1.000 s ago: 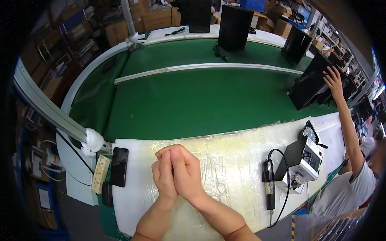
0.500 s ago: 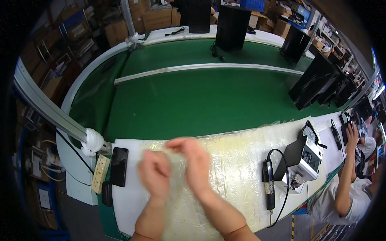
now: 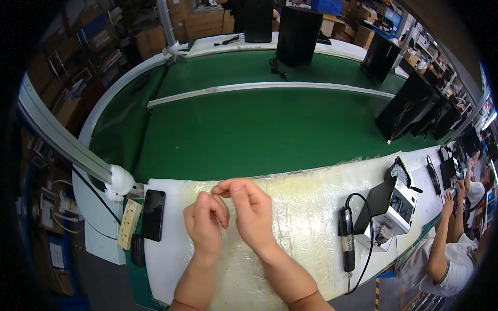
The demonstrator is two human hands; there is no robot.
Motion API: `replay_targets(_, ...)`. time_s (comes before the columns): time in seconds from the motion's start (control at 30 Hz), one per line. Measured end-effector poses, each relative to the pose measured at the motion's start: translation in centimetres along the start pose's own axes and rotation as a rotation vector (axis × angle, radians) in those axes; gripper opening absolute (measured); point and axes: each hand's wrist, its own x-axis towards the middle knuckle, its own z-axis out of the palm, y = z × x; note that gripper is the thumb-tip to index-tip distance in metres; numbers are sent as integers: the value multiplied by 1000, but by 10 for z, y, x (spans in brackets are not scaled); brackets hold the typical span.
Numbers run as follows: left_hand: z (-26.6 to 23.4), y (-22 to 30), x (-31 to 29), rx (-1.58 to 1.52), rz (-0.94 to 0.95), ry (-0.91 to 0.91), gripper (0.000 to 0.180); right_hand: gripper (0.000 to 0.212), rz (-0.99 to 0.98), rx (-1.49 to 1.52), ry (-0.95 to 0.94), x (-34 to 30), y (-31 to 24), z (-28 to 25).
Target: Use an electric screwdriver to secure screws into the base of an electronic device enclosure.
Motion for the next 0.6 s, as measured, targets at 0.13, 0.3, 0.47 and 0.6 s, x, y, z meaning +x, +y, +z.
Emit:
replay_targets(0.13,-11,6,4,-74,41,94,56,35,-48,69,125,11,2,-18)
replay_targets(0.3,30,-10,-15,-4,41,284,39,45,57,-24,-100,-13,7,13)
replay_targets(0.47,13,-11,-9,132,14,99,44,45,102,-7,-57,-10,10,11)
replay_targets(0.6,2,-3,-4,21,-80,-34,50,49,179,-144,-74,-3,-3,5)
